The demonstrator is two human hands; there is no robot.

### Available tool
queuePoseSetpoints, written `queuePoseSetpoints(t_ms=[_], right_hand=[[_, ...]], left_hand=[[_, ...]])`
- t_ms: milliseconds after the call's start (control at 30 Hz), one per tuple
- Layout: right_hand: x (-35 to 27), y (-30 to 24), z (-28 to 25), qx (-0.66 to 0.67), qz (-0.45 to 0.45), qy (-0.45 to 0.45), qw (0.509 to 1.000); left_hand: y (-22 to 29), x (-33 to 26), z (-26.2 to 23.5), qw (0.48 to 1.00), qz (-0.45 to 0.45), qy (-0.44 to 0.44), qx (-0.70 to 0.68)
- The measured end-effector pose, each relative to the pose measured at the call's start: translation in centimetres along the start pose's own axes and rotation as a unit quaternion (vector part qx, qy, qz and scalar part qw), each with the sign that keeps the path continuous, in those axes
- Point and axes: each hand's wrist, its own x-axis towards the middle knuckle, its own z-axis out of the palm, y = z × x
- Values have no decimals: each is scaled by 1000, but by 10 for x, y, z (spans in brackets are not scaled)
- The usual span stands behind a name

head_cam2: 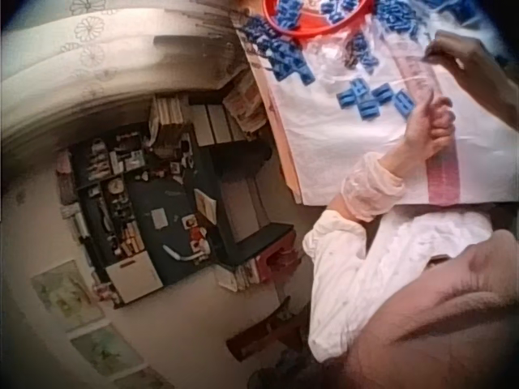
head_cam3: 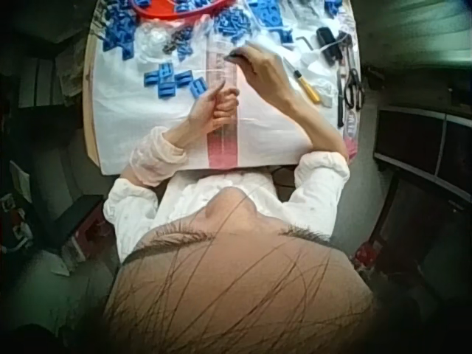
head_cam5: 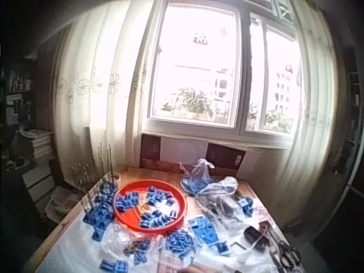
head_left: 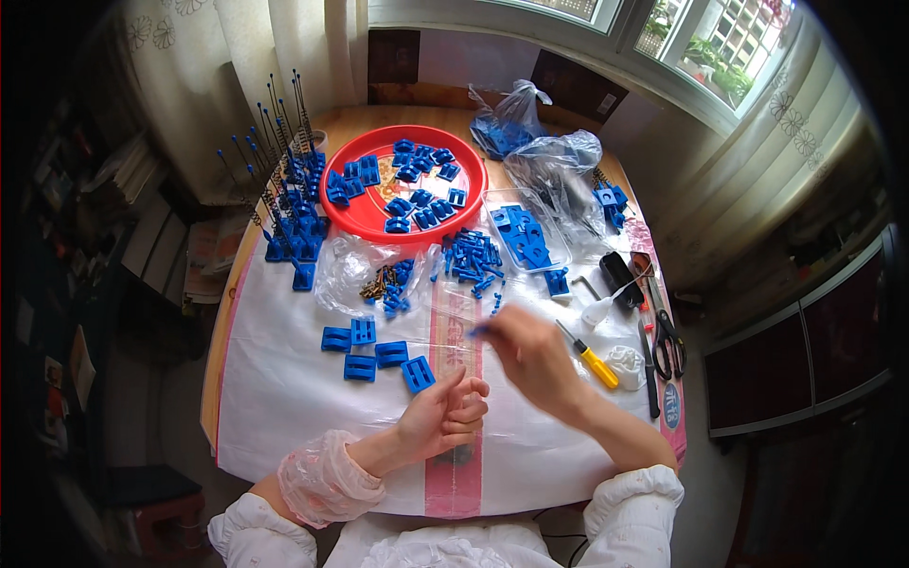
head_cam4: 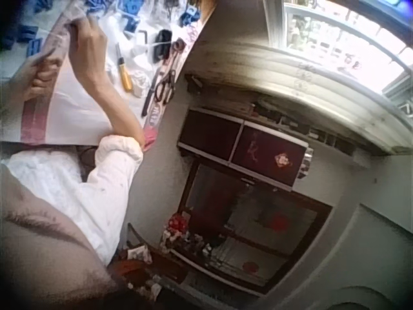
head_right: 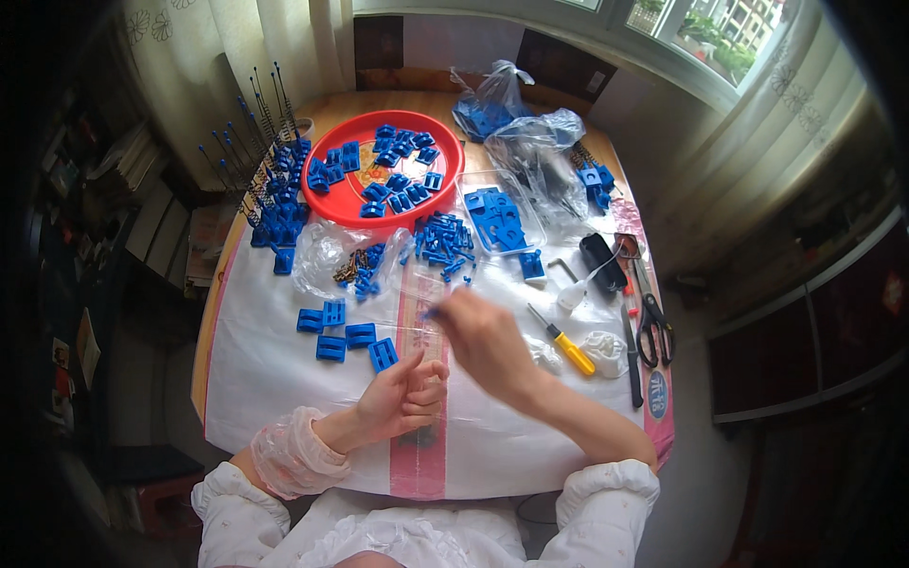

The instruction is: The recorder is assembling blue plastic components by inserting metal springs and rods into molded plastic parts.

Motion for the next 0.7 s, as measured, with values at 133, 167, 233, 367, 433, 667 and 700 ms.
queuePoseSetpoints(t_ms=[133, 167, 233, 367, 433, 667, 700], right_hand=[[63, 53, 11, 5, 21, 141, 990], [81, 61, 11, -10, 50, 157, 986], [119, 81, 12, -33, 36, 209, 977], [184, 151, 5, -128, 129, 243, 953], [202, 175, 2, -169, 160, 237, 943], [239, 239, 31, -223, 208, 98, 947], [239, 246, 31, -233, 223, 91, 942]], left_hand=[[-4, -2, -3, 999, -17, -15, 24], [-4, -1, -4, 999, -20, -14, 28], [-2, -2, -4, 999, -21, -7, 44], [0, -2, 4, 996, -37, 6, 80], [-1, -2, 5, 995, -45, 4, 90], [-1, -3, 1, 992, -58, 0, 110], [-1, -2, 5, 991, -63, 2, 114]])
